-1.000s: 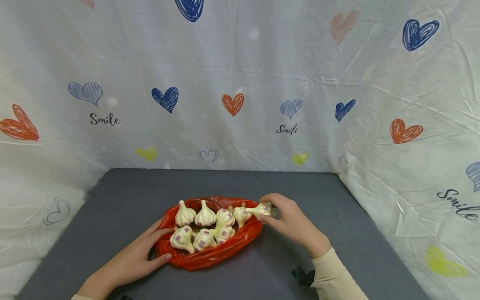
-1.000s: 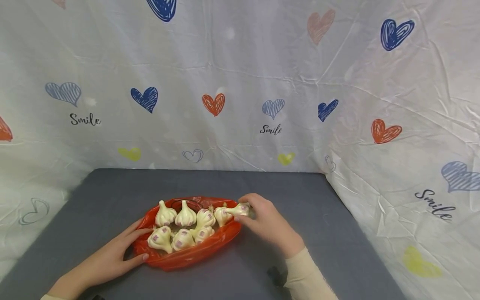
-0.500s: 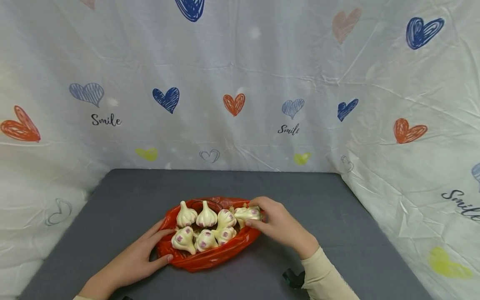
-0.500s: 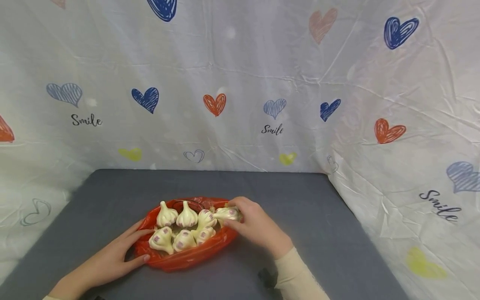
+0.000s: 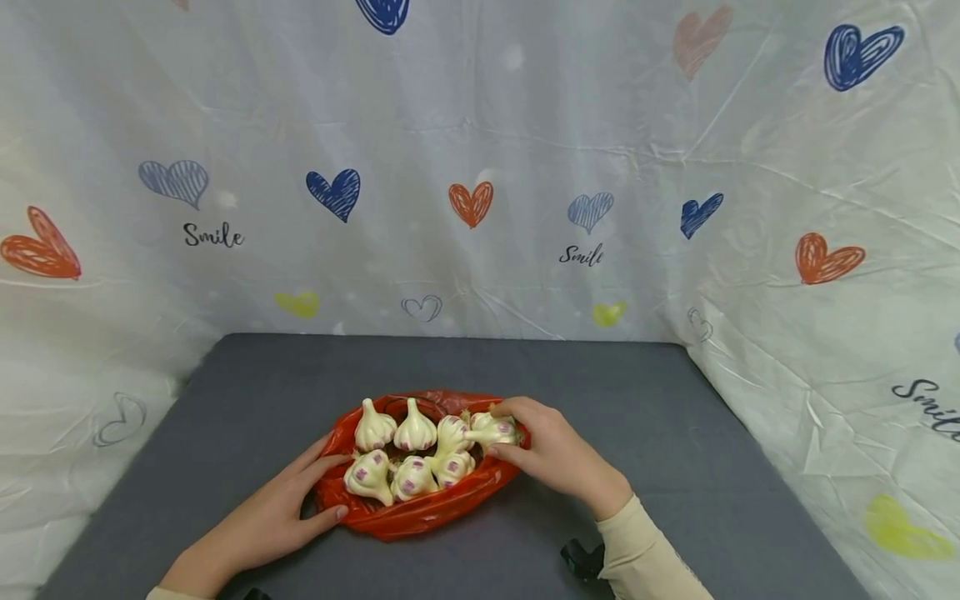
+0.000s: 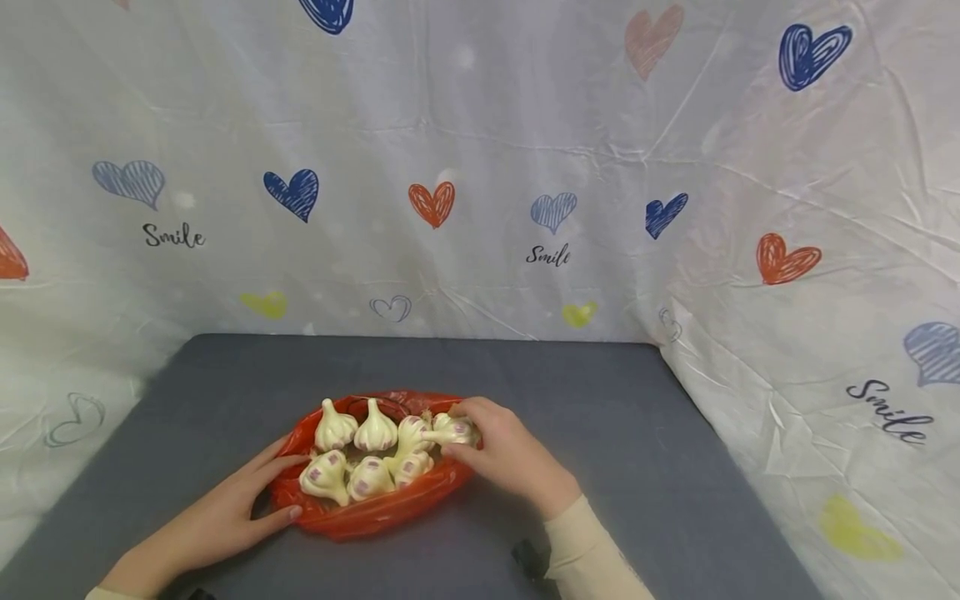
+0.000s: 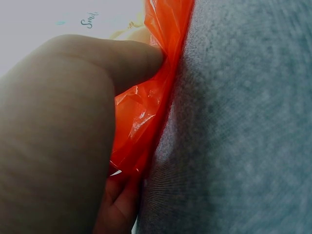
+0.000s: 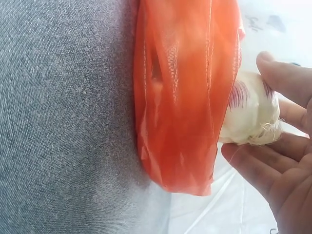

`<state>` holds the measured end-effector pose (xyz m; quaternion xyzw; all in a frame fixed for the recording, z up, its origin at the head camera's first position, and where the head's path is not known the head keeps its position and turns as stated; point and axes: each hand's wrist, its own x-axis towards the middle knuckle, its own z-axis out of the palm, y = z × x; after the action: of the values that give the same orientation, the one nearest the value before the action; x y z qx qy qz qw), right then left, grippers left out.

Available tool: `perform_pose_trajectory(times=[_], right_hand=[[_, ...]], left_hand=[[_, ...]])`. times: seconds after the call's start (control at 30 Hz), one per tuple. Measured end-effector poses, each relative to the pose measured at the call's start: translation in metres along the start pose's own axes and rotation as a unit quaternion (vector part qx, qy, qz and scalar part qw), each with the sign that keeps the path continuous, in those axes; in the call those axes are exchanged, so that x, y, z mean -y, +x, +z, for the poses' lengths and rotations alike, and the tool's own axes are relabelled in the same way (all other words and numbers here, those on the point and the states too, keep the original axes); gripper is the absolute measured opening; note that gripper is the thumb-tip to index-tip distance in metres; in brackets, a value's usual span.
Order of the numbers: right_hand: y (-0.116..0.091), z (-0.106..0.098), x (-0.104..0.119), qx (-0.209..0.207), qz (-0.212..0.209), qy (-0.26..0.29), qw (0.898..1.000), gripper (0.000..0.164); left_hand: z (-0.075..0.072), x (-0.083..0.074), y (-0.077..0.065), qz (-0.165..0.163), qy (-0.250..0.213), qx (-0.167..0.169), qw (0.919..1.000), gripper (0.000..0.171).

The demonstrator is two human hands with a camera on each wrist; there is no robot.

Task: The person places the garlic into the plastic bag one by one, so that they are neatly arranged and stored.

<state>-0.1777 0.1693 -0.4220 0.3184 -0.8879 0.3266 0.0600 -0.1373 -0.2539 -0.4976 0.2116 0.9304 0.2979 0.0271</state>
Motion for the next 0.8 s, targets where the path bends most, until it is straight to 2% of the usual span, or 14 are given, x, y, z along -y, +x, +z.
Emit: perform_pose_trajectory(times=[0.4, 0.63, 0.8], right_hand=[[-0.0007, -0.0013, -0.0010, 0.018, 0.009, -0.002, 1.000, 0.042], [-0.0008, 0.0011, -0.0027, 0.021, -0.002, 0.004, 1.000, 0.028], [-0.0023, 0.0025, -0.0043, 0.033, 0.007, 0.005, 0.999, 0.034]], left_hand=[[-0.0018, -0.0018, 0.0002, -0.003, -0.006, 0.005, 1.0000, 0.076], [-0.0021, -0.0006, -0.0010, 0.003, -0.003, -0.001, 1.0000, 0.076], [-0.0014, 0.0005, -0.0002, 0.007, -0.005, 0.001, 1.0000, 0.076]])
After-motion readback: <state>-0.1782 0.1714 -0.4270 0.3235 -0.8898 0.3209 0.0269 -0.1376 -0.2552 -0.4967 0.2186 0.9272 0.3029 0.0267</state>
